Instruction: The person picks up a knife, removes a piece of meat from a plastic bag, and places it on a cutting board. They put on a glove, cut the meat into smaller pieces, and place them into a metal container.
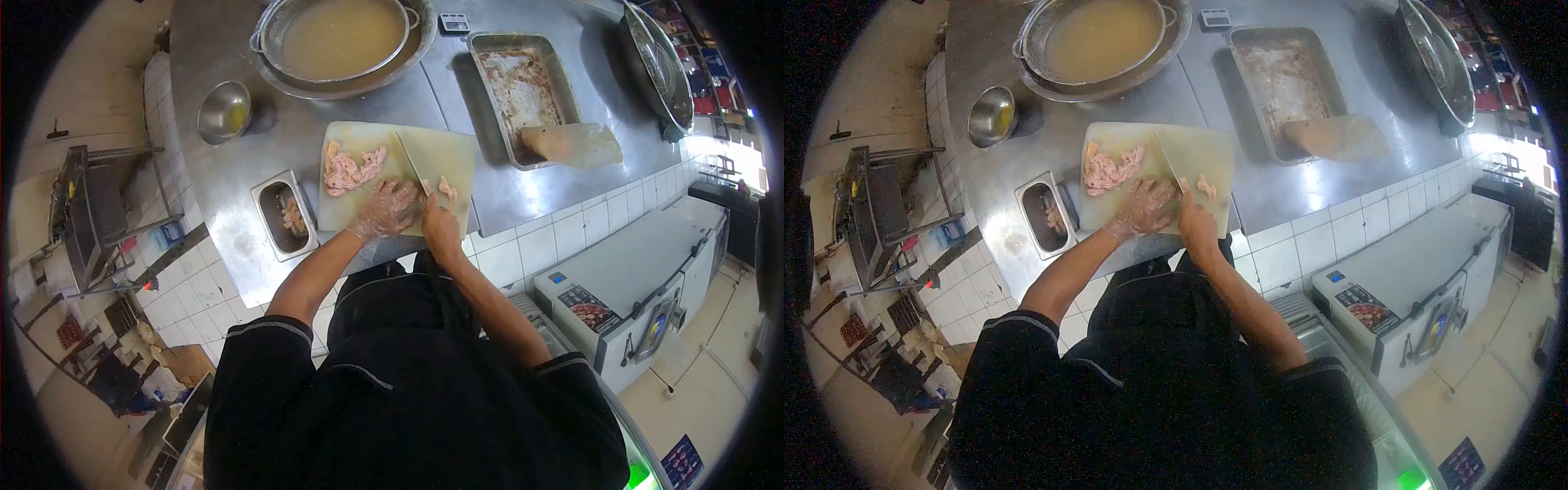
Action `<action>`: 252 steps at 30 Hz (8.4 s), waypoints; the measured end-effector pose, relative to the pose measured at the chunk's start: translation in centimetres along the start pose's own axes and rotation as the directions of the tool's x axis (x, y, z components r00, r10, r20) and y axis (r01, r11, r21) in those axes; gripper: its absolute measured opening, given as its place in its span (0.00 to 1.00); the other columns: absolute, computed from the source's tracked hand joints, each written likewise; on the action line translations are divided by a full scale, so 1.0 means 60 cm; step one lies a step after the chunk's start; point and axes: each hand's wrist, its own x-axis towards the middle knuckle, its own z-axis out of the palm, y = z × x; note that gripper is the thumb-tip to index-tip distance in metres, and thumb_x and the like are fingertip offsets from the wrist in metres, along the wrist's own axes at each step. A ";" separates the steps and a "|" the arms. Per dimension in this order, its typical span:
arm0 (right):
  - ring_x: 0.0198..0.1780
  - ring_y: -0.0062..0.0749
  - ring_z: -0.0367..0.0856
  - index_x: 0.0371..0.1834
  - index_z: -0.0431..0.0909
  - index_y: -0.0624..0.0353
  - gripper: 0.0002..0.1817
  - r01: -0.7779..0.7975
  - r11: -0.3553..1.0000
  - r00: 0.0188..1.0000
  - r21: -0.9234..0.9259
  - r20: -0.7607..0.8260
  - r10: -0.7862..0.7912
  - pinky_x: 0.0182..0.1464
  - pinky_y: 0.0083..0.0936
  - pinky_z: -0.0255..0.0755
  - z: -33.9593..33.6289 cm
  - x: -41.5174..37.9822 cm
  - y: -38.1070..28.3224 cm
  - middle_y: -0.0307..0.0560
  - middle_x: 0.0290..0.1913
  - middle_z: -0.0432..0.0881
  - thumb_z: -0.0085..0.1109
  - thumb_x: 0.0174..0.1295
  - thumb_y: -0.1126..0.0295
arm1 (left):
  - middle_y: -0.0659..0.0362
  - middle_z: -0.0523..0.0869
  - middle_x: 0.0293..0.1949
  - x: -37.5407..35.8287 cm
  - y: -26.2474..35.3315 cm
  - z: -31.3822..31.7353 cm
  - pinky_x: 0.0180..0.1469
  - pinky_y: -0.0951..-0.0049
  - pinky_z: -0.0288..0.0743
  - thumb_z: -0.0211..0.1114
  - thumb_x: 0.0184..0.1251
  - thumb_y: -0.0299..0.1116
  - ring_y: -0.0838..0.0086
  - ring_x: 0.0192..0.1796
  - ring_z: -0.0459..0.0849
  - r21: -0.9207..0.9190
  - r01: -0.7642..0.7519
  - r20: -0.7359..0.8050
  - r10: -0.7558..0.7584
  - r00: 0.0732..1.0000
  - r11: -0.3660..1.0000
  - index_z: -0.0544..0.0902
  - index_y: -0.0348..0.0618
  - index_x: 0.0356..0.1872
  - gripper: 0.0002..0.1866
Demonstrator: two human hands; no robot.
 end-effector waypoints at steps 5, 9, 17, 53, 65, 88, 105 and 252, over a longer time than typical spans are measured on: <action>0.34 0.69 0.85 0.51 0.67 0.59 0.09 -0.037 0.997 0.999 0.062 -0.029 0.038 0.37 0.59 0.78 0.015 -0.038 0.012 0.67 0.31 0.84 0.47 0.72 0.70 | 0.53 0.76 0.67 -0.002 0.000 -0.005 0.66 0.45 0.67 0.66 0.63 0.52 0.50 0.66 0.73 0.024 0.000 0.083 -0.002 0.997 1.000 0.75 0.48 0.67 0.33; 0.34 0.69 0.85 0.50 0.67 0.59 0.08 -0.109 0.993 0.994 0.052 0.020 0.108 0.36 0.60 0.78 0.018 -0.086 0.024 0.67 0.30 0.84 0.47 0.73 0.68 | 0.52 0.79 0.65 0.000 -0.003 0.001 0.64 0.44 0.67 0.70 0.59 0.51 0.49 0.64 0.74 0.007 0.024 0.068 -0.024 0.997 1.000 0.75 0.48 0.69 0.36; 0.34 0.70 0.84 0.49 0.66 0.59 0.08 -0.059 0.996 0.998 0.071 0.021 0.058 0.35 0.61 0.77 0.012 -0.076 0.035 0.67 0.30 0.84 0.48 0.73 0.68 | 0.52 0.75 0.70 -0.003 -0.003 0.011 0.64 0.44 0.69 0.65 0.62 0.51 0.49 0.67 0.73 0.043 0.027 0.074 -0.030 0.997 0.999 0.74 0.48 0.70 0.35; 0.32 0.70 0.84 0.50 0.68 0.62 0.09 0.151 0.985 0.987 -0.083 0.068 -0.145 0.36 0.61 0.77 -0.057 -0.021 0.096 0.69 0.26 0.83 0.47 0.72 0.69 | 0.53 0.77 0.68 0.015 0.020 0.036 0.63 0.44 0.65 0.66 0.58 0.54 0.50 0.64 0.73 0.112 0.216 -0.083 -0.208 0.975 0.970 0.72 0.43 0.72 0.41; 0.35 0.71 0.81 0.50 0.70 0.66 0.11 0.213 0.973 0.976 0.093 -0.061 -0.208 0.37 0.60 0.74 -0.109 0.052 0.022 0.72 0.32 0.81 0.49 0.73 0.69 | 0.54 0.79 0.65 0.022 0.029 0.017 0.61 0.46 0.67 0.67 0.59 0.53 0.51 0.62 0.74 0.066 0.234 -0.141 -0.223 0.964 0.970 0.76 0.47 0.67 0.36; 0.46 0.65 0.86 0.60 0.74 0.63 0.18 0.201 0.977 0.979 -0.075 0.038 -0.199 0.48 0.58 0.78 -0.027 0.109 0.014 0.68 0.34 0.85 0.50 0.68 0.74 | 0.54 0.75 0.68 0.023 0.020 0.022 0.63 0.46 0.67 0.68 0.57 0.51 0.51 0.65 0.73 0.019 0.264 -0.035 -0.263 0.964 0.964 0.76 0.47 0.66 0.36; 0.30 0.68 0.84 0.50 0.67 0.65 0.10 0.063 0.998 0.995 -0.017 0.074 -0.061 0.31 0.59 0.76 -0.053 -0.076 0.085 0.68 0.27 0.83 0.49 0.71 0.72 | 0.55 0.78 0.68 0.019 0.014 0.032 0.65 0.46 0.65 0.65 0.62 0.54 0.52 0.66 0.73 0.101 0.197 0.016 -0.200 0.980 0.975 0.75 0.50 0.71 0.36; 0.33 0.71 0.84 0.49 0.71 0.64 0.11 0.138 0.987 0.990 -0.085 0.009 -0.138 0.38 0.62 0.76 -0.106 -0.007 0.100 0.71 0.29 0.83 0.49 0.70 0.68 | 0.37 0.73 0.65 0.075 0.164 0.020 0.59 0.37 0.65 0.64 0.64 0.61 0.41 0.69 0.70 0.037 0.652 -0.252 -0.624 0.739 0.757 0.56 0.64 0.82 0.46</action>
